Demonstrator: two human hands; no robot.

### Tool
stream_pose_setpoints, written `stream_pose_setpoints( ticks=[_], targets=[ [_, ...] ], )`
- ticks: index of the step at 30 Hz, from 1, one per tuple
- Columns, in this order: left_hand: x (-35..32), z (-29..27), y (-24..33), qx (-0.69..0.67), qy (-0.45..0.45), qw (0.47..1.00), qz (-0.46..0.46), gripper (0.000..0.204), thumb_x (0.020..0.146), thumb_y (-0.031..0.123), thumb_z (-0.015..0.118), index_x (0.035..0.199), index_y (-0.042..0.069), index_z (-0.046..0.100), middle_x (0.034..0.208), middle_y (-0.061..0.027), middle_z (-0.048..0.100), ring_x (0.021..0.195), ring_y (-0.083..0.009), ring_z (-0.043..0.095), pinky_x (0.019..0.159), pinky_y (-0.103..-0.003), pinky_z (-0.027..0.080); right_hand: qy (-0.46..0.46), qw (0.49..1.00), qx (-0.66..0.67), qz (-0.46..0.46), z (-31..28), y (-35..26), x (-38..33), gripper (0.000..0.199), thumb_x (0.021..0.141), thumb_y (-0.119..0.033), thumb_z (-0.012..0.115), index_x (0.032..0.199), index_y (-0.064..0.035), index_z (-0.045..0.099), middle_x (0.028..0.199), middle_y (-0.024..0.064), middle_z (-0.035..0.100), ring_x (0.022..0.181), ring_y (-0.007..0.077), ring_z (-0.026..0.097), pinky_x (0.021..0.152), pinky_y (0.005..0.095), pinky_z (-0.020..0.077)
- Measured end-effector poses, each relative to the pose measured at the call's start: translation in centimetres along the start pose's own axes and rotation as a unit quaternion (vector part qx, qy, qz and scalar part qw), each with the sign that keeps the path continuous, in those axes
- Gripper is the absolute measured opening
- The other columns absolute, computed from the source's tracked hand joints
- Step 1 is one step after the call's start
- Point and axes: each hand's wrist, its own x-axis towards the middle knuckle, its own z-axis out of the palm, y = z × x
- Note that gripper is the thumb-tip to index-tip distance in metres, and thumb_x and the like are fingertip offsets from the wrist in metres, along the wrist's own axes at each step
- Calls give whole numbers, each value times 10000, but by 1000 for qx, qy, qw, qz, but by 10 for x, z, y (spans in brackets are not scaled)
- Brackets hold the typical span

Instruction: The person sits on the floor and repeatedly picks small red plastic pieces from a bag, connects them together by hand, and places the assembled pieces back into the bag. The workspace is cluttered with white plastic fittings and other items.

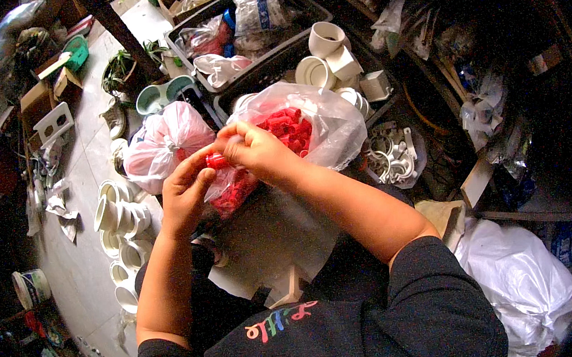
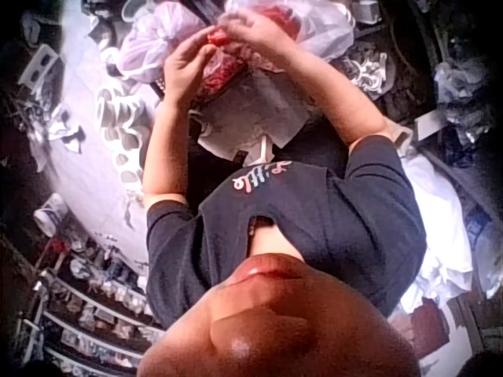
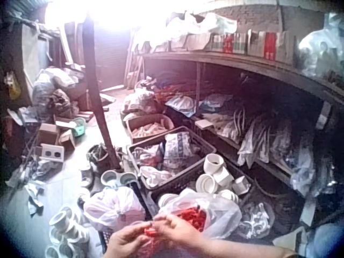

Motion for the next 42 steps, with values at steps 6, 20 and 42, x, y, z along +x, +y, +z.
stream_pose_setpoints(
  ticks=[6, 20, 42],
  targets=[
    [0, -1, 1, 46, 4, 999, 20, 310, 801, 69, 584, 1095, -11, 531, 1022, -63, 562, 933, -117, 522, 815, -234, 410, -4, 997, 59, 49, -6, -3, 1, 281, 812, -219, 555, 1033, -67, 469, 788, 29, 534, 653, 86, 514, 582, 214, 432],
    [2, 0, -2, -7, 16, 1000, 2, 312, 804, 47, 573, 1105, -16, 522, 1025, -59, 564, 925, -115, 529, 823, -231, 411, 72, 988, -8, -139, 12, 18, 7, 302, 862, -311, 503, 996, -42, 470, 771, 39, 551, 540, 81, 527, 471, 196, 447],
    [1, -4, 0, 9, 27, 1000, 6, 325, 801, 58, 583, 1114, -6, 527, 1026, -55, 568, 925, -108, 525, 822, -223, 409, -5, 993, 81, 85, -7, -5, 0, 351, 776, -208, 642, 1040, -46, 477, 679, 7, 521, 574, 56, 479, 496, 181, 377]
  ],
)
